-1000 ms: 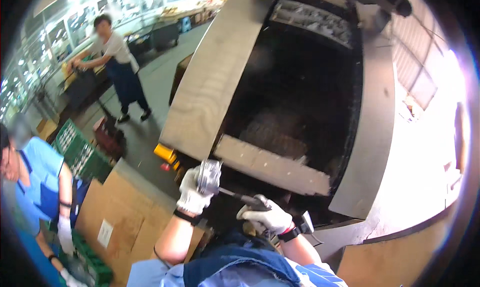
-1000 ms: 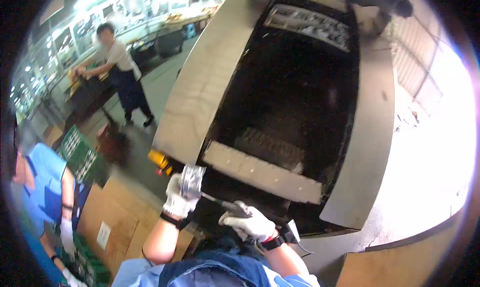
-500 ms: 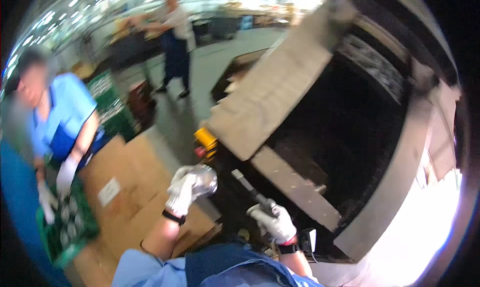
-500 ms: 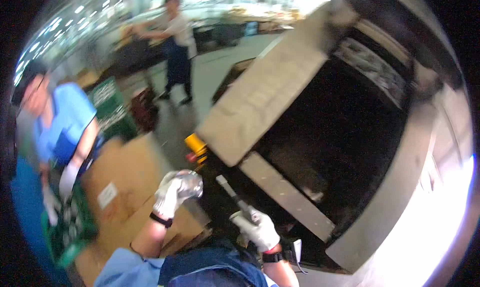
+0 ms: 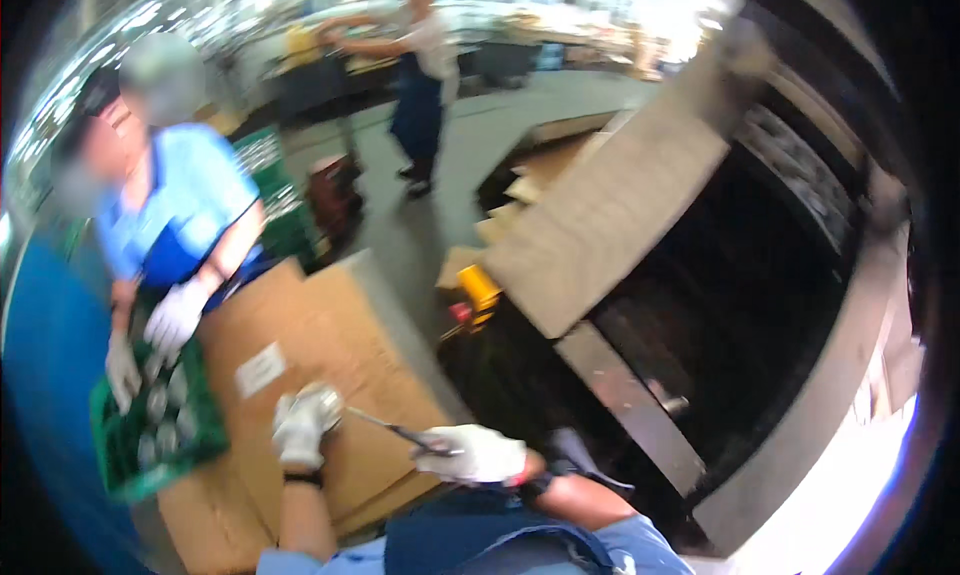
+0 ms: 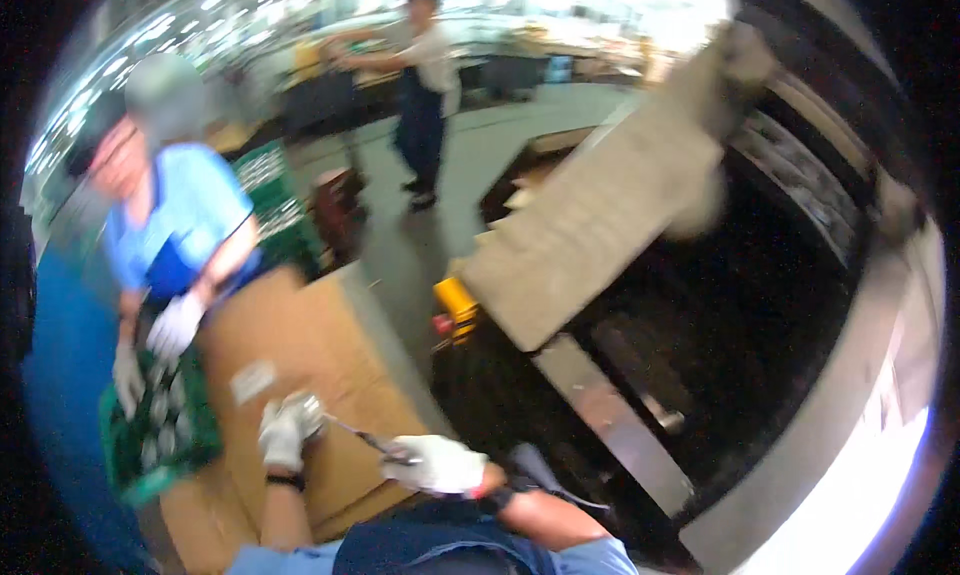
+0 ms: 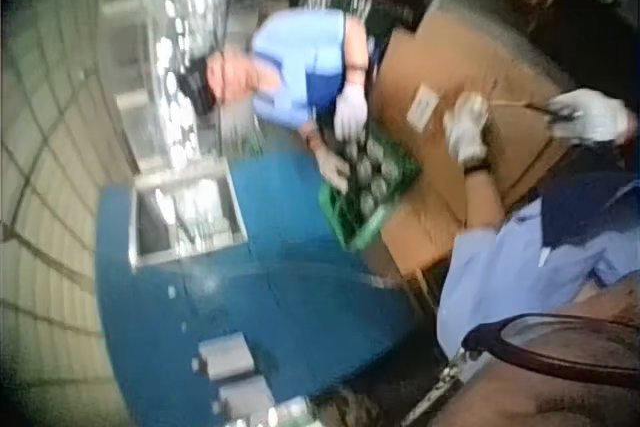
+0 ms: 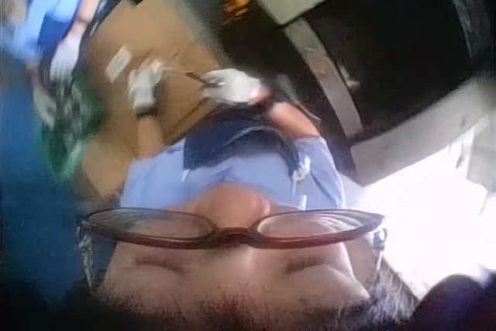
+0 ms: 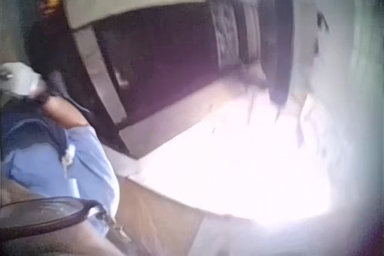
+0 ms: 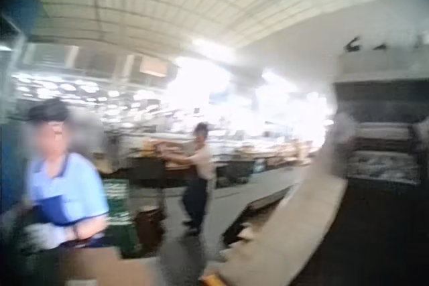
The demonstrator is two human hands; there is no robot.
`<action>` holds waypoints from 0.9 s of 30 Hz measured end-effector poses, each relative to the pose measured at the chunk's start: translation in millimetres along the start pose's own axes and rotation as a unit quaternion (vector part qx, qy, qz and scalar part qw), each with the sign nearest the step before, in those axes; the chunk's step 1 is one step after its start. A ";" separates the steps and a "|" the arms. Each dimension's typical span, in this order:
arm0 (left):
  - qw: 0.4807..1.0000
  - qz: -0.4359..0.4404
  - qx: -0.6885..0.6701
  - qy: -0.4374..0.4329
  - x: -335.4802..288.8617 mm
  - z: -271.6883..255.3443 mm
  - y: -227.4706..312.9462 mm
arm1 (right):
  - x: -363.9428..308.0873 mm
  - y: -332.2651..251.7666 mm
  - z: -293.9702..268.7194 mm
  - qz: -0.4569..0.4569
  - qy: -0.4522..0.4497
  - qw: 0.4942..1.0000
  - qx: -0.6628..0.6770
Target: The recorder uses an air compressor nozzle to blow dust off metal machine components before another worker packs them.
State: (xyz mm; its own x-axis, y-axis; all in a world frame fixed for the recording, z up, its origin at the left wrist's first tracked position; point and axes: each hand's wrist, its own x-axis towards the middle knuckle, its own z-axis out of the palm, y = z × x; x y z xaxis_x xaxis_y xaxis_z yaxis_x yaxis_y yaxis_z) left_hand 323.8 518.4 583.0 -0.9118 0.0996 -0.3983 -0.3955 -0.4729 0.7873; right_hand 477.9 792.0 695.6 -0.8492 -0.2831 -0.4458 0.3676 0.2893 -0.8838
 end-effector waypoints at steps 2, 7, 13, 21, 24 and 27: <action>0.985 0.021 0.170 0.018 -13.8 -4.1 11.1 | 25.7 30.8 5.4 -0.126 0.113 0.976 -0.136; 0.823 0.114 0.553 0.055 -5.0 -13.0 25.8 | 3.6 29.2 4.5 -0.096 -0.016 0.984 -0.146; 0.592 0.355 0.720 0.080 -15.9 57.2 26.2 | -84.2 67.4 -29.7 0.039 0.025 0.999 0.015; 0.573 0.519 0.634 -0.017 -30.2 162.2 14.9 | -330.9 -2.9 -84.9 0.121 0.545 0.826 0.076; 0.705 0.472 0.514 -0.128 -2.9 205.0 -31.5 | -396.5 -30.8 -136.9 0.232 0.699 0.676 -0.009; 0.603 0.533 0.517 -0.290 -17.1 296.8 -49.4 | -475.8 6.8 -218.2 0.194 0.787 0.568 -0.145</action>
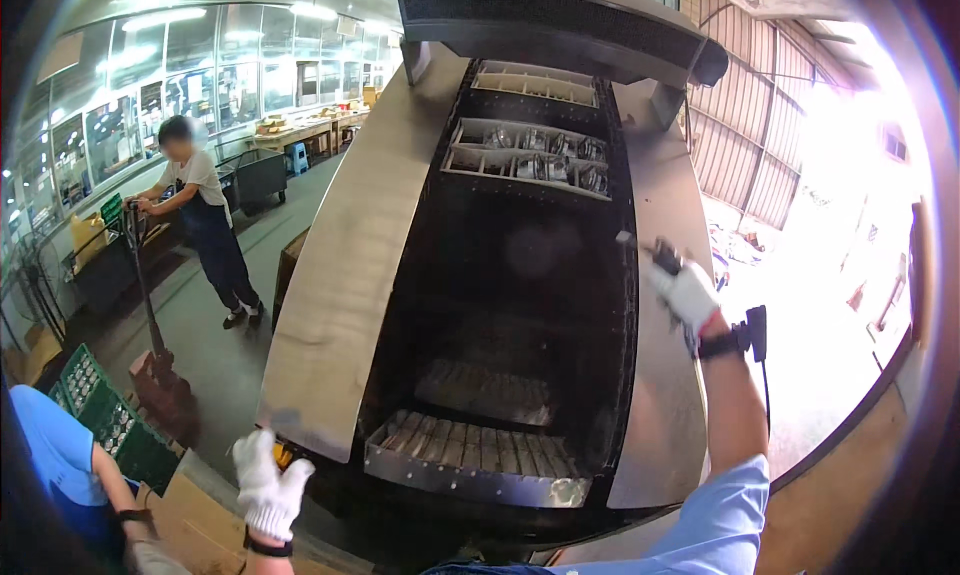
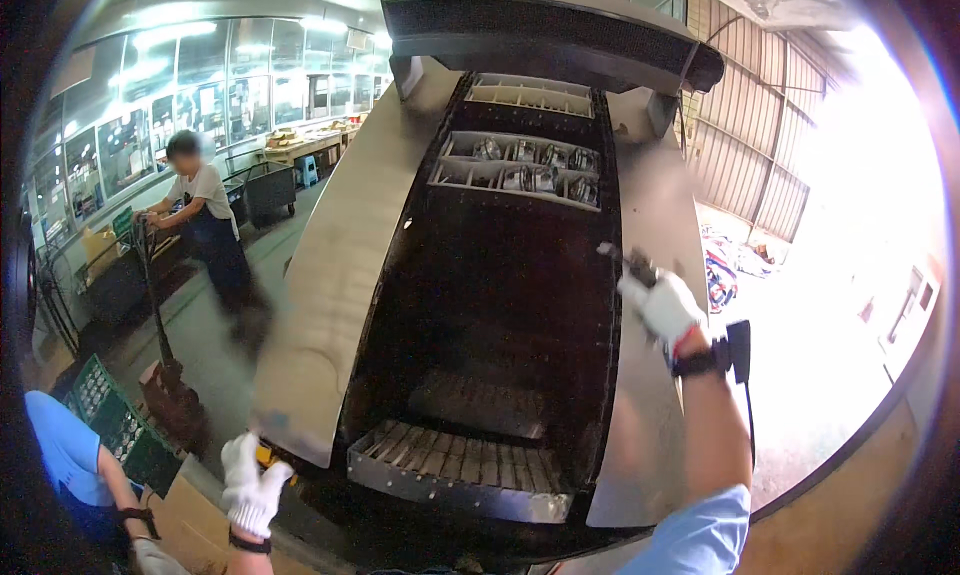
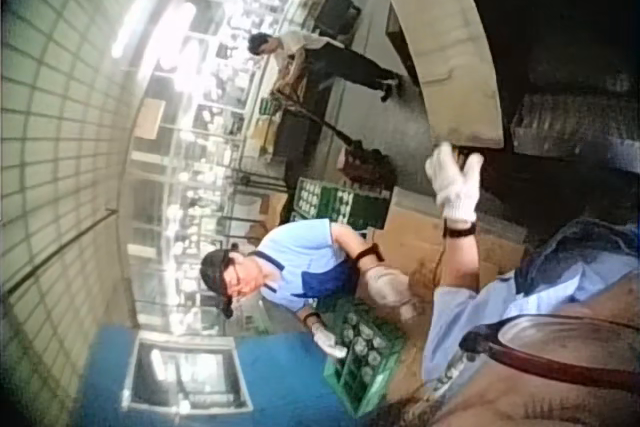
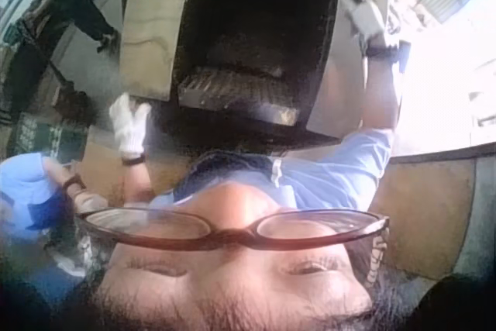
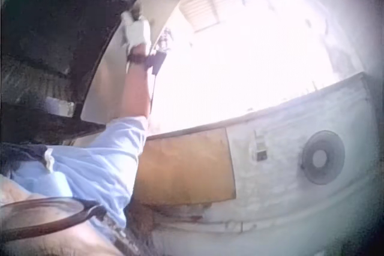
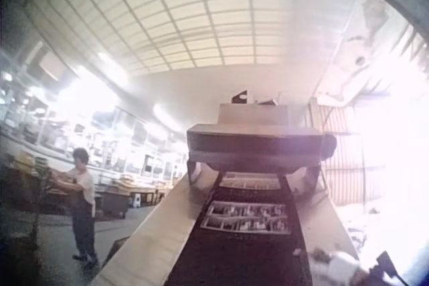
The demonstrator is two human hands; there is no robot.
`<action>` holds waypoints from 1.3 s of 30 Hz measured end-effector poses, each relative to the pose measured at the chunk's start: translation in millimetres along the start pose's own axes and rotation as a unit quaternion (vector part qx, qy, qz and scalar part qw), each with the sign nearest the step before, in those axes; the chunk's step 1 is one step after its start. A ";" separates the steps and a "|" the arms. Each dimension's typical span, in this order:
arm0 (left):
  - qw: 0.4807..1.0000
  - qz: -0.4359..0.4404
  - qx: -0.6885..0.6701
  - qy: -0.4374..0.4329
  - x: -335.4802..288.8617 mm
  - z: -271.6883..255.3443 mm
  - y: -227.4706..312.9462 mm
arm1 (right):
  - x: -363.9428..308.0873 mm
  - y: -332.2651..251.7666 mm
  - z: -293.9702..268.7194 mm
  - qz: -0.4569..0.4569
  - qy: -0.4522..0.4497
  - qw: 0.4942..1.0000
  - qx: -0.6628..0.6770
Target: The recorder uses an air compressor nozzle to blow dust off metal machine components before another worker packs them.
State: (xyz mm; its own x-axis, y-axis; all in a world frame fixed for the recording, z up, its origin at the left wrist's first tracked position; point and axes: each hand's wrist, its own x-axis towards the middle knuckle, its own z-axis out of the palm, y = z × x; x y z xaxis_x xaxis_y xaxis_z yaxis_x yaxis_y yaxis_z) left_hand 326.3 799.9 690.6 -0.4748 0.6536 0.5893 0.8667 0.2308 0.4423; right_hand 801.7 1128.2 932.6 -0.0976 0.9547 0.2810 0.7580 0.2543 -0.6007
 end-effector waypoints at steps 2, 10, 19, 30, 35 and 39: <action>0.996 0.058 0.022 -0.061 45.6 38.5 28.8 | 62.7 12.2 -5.7 0.078 0.041 0.990 0.113; 0.976 0.042 0.172 -0.127 114.3 149.6 91.0 | 232.8 -23.6 58.1 0.039 0.022 0.998 0.039; 0.981 0.006 0.161 -0.110 109.0 157.8 80.0 | 282.1 -115.1 152.8 -0.050 -0.150 0.987 0.025; 0.978 0.030 0.185 -0.094 111.2 165.2 74.6 | 301.6 -9.7 27.4 -0.025 -0.024 0.997 0.068; 0.977 0.046 0.189 -0.090 130.7 132.0 112.1 | 218.8 19.2 -10.0 0.093 -0.087 0.979 0.160; 0.993 0.092 -0.008 -0.076 197.5 126.6 129.7 | 162.6 39.5 -13.3 0.098 -0.114 0.980 0.128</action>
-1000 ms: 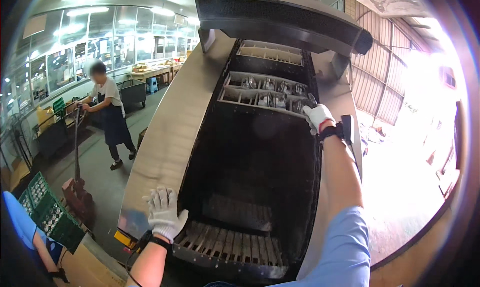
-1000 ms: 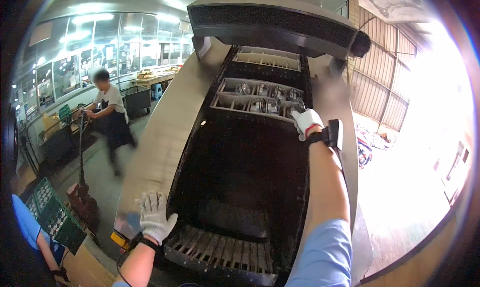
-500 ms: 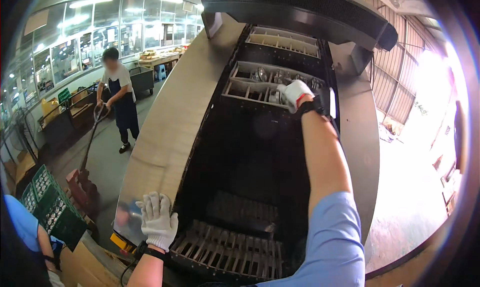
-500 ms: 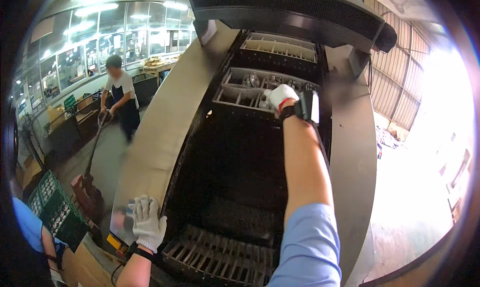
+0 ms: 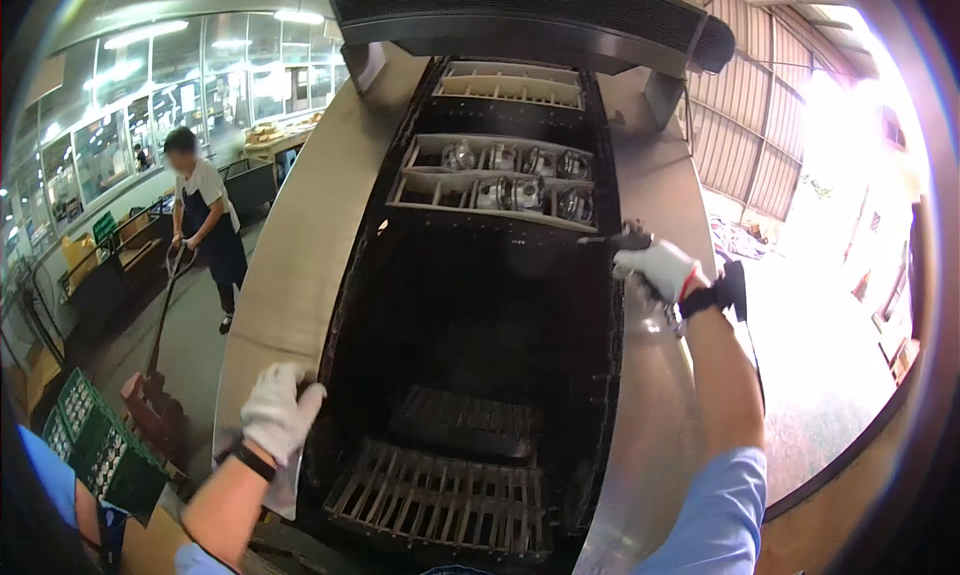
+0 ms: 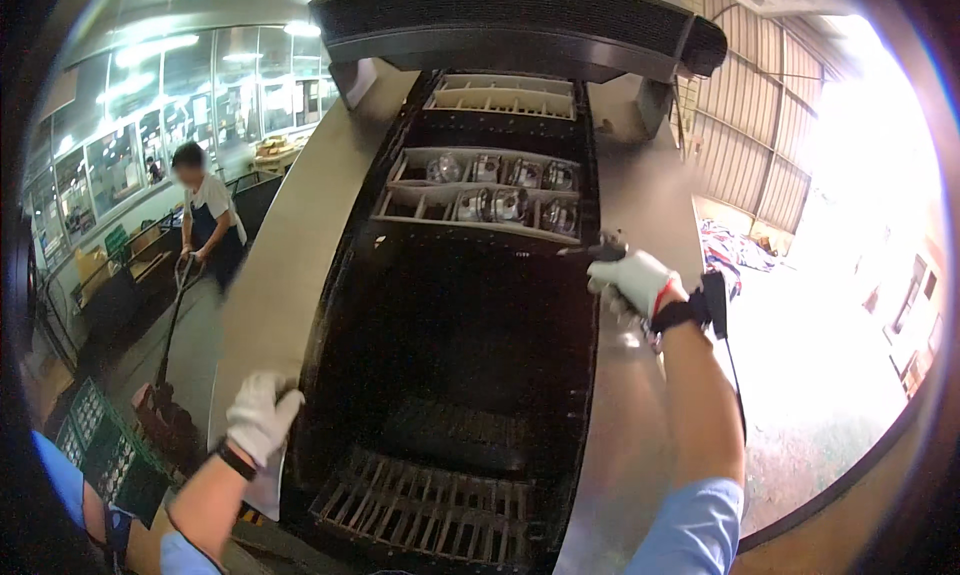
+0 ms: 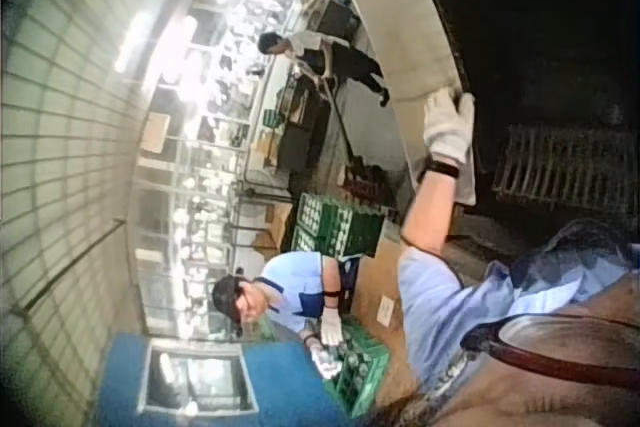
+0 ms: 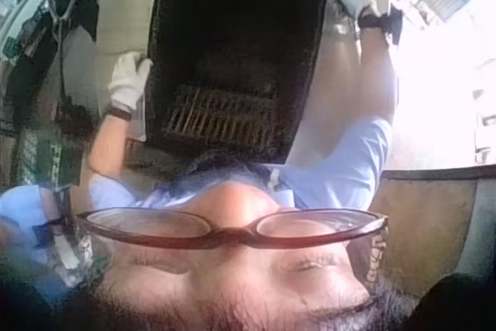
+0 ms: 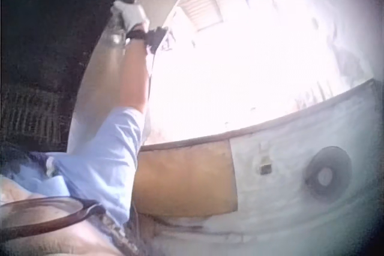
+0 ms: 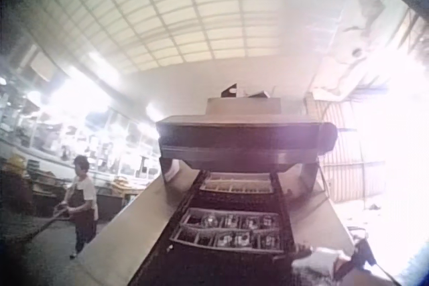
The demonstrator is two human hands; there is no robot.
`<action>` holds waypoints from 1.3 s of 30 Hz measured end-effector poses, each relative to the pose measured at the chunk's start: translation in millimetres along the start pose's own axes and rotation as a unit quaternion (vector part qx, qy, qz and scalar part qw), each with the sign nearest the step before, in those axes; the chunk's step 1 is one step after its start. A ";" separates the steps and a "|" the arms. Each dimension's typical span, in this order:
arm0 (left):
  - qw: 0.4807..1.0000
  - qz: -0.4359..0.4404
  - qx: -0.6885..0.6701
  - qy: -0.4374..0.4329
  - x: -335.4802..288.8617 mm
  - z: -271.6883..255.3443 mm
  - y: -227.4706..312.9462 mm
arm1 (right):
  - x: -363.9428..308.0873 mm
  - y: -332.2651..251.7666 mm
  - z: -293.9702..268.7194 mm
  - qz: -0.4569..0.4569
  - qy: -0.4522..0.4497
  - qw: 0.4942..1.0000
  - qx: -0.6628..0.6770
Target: The recorder uses an air compressor nozzle to blow dust off metal machine components before another worker packs them.
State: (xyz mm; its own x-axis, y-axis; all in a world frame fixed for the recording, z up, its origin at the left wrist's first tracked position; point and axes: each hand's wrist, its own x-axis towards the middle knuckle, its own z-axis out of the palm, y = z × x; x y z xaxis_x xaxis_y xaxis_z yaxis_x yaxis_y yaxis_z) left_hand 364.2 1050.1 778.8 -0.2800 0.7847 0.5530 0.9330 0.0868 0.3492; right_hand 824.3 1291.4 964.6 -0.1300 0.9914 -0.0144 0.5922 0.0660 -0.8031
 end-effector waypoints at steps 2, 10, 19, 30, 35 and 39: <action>0.991 0.111 0.057 -0.047 53.2 -7.6 9.3 | -6.7 17.1 4.0 0.045 -0.001 0.994 0.104; 0.985 0.143 0.096 -0.032 251.1 66.5 173.6 | -8.2 26.3 7.3 0.028 0.001 0.985 0.171; 0.996 0.034 -0.005 -0.084 361.3 186.6 211.4 | 11.1 34.4 5.6 0.018 -0.044 0.983 0.176; 0.980 0.010 -0.152 0.127 313.1 166.9 224.2 | 10.0 29.6 2.4 0.038 -0.017 0.983 0.178; 0.815 0.033 -0.573 0.079 261.6 145.6 186.4 | -6.1 14.4 7.6 0.033 0.022 0.983 0.181; 0.592 -0.176 -0.786 0.011 170.5 101.3 206.1 | -33.2 21.1 21.8 0.049 -0.003 0.969 0.243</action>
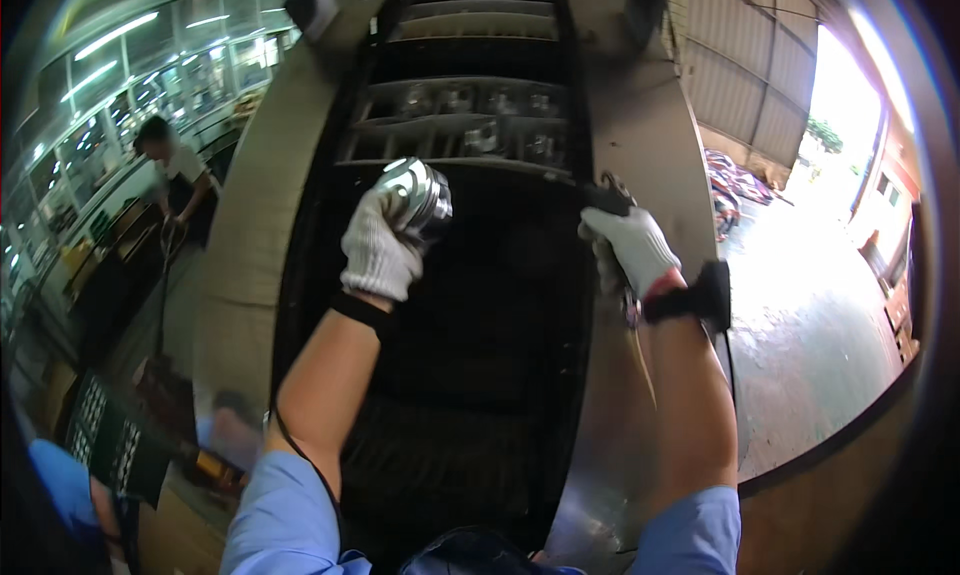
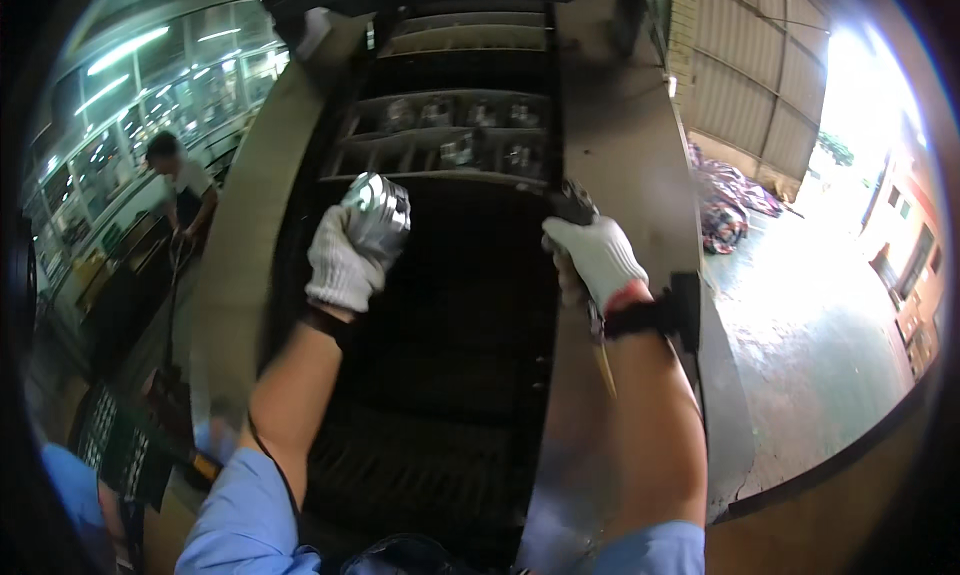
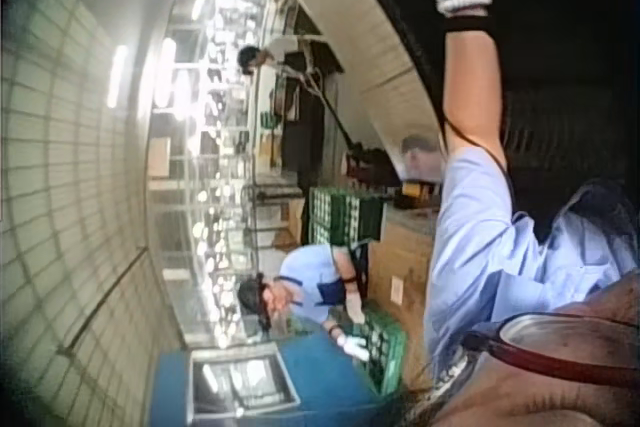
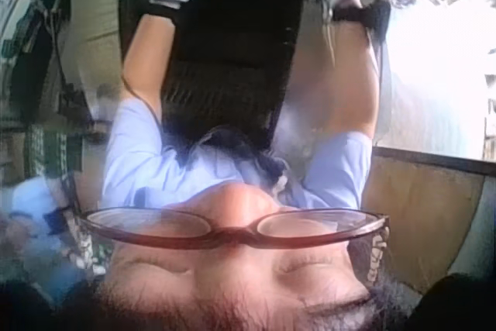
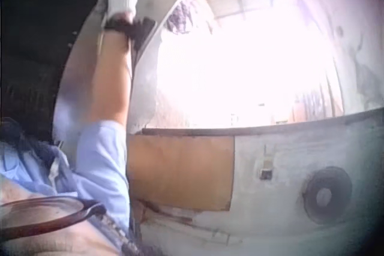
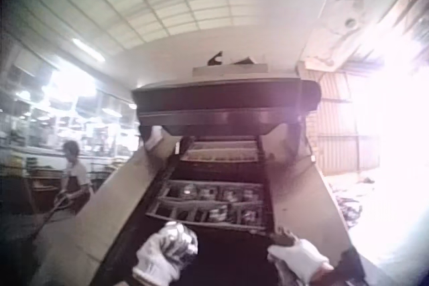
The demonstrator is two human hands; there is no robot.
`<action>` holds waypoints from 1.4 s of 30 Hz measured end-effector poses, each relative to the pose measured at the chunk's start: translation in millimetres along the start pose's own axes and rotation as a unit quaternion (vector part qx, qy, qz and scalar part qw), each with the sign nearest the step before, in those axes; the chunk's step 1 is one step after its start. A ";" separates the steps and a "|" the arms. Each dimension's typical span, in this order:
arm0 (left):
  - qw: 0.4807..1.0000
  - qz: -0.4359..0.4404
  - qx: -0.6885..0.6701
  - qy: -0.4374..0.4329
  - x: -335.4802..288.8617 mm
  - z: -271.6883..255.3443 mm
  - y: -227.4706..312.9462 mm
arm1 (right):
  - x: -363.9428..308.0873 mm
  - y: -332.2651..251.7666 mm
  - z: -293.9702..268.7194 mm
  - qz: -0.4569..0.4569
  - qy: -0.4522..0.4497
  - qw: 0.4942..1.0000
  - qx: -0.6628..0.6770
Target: The recorder uses an air compressor nozzle to blow dust off metal machine components before another worker packs them.
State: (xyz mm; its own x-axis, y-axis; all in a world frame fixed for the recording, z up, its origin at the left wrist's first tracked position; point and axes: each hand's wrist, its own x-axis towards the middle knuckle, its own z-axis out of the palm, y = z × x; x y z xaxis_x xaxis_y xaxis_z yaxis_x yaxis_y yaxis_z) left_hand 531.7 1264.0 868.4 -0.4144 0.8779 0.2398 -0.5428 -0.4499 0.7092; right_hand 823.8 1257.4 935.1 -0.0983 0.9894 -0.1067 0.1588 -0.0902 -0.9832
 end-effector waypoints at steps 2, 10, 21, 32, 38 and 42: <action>0.961 -0.199 -0.190 0.001 -35.9 -19.1 18.8 | -40.9 27.9 17.4 -0.044 -0.063 0.997 -0.013; 0.914 -0.291 -0.282 -0.004 -163.1 -103.1 34.8 | -202.5 100.2 108.9 0.096 -0.190 0.976 0.033; 0.908 -0.291 -0.294 0.069 -240.0 -182.6 86.1 | -254.7 136.0 185.8 0.103 -0.305 0.947 -0.004; 0.927 0.096 0.274 0.236 -398.2 -306.1 190.3 | -304.7 152.1 268.6 0.125 -0.528 0.839 -0.044; 0.863 0.070 0.237 0.441 -511.1 -430.8 245.8 | -317.1 155.7 307.7 0.114 -0.618 0.761 -0.164; 0.753 0.111 0.223 0.609 -568.5 -461.2 272.7 | -277.2 148.6 271.9 0.068 -0.453 0.864 -0.209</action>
State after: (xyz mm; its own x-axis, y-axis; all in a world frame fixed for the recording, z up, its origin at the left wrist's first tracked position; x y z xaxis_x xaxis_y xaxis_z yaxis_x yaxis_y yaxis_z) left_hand 282.3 566.7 619.7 -0.9691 -0.1336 -0.2075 -0.1742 -0.2256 0.9585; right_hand 607.5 938.9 778.3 -0.7489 0.4613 -0.4757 0.5523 0.0378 -0.8328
